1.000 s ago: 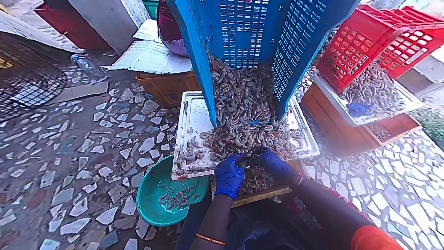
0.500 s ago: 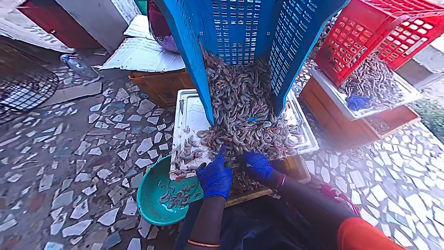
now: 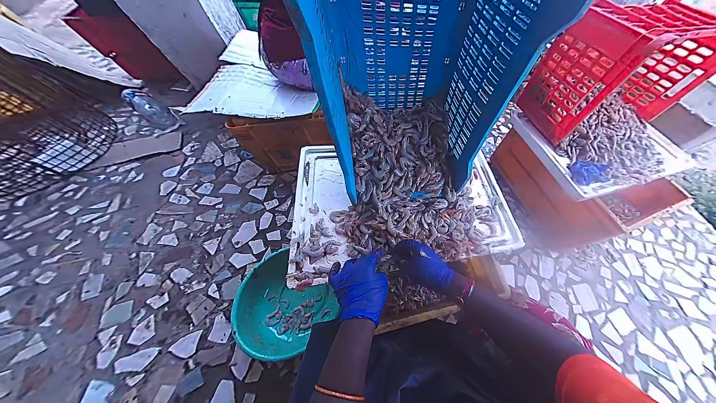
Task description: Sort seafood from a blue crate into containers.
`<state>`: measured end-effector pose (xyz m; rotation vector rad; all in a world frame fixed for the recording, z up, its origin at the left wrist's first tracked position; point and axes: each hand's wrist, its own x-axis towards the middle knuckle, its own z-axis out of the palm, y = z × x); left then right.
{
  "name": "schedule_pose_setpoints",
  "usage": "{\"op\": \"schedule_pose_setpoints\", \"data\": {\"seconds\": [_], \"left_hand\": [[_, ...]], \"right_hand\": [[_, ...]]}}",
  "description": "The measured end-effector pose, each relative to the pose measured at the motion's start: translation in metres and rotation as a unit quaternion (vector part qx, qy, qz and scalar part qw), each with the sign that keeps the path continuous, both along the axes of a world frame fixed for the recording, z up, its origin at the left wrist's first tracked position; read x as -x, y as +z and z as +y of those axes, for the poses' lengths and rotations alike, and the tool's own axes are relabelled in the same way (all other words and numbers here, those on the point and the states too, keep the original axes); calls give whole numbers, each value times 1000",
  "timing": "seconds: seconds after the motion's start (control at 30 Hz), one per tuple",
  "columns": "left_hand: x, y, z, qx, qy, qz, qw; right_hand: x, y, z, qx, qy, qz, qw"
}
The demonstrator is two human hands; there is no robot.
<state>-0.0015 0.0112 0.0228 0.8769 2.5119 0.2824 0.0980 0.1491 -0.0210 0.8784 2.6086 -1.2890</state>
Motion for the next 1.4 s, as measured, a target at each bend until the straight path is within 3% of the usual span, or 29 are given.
{"op": "schedule_pose_setpoints", "data": {"seconds": [0.2, 0.47, 0.57, 0.7, 0.83, 0.9, 1.13, 1.27, 1.4], "left_hand": [[-14, 1, 11, -127, 4, 38, 991], [-35, 1, 25, -203, -23, 111, 973], [-33, 7, 26, -172, 1, 47, 984], [-24, 9, 25, -189, 73, -124, 971], [-27, 7, 19, -218, 48, -123, 967], [-28, 5, 15, -242, 24, -168, 955], [-31, -3, 9, -401, 30, -310, 862], [-27, -4, 8, -409, 39, -300, 861], [-30, 0, 7, -411, 29, -303, 859]], "right_hand": [[-16, 24, 4, 136, -92, 127, 978], [-33, 23, 5, 197, -167, 218, 941], [-39, 25, 8, 218, -147, 248, 933], [-36, 41, 11, 319, -159, 236, 904], [-33, 54, 14, 318, -132, 202, 917], [-32, 58, 16, 306, -130, 193, 923], [-36, 57, 20, 307, -134, 199, 921], [-39, 65, 23, 373, -113, 203, 898], [-39, 61, 22, 350, -114, 199, 908]]}}
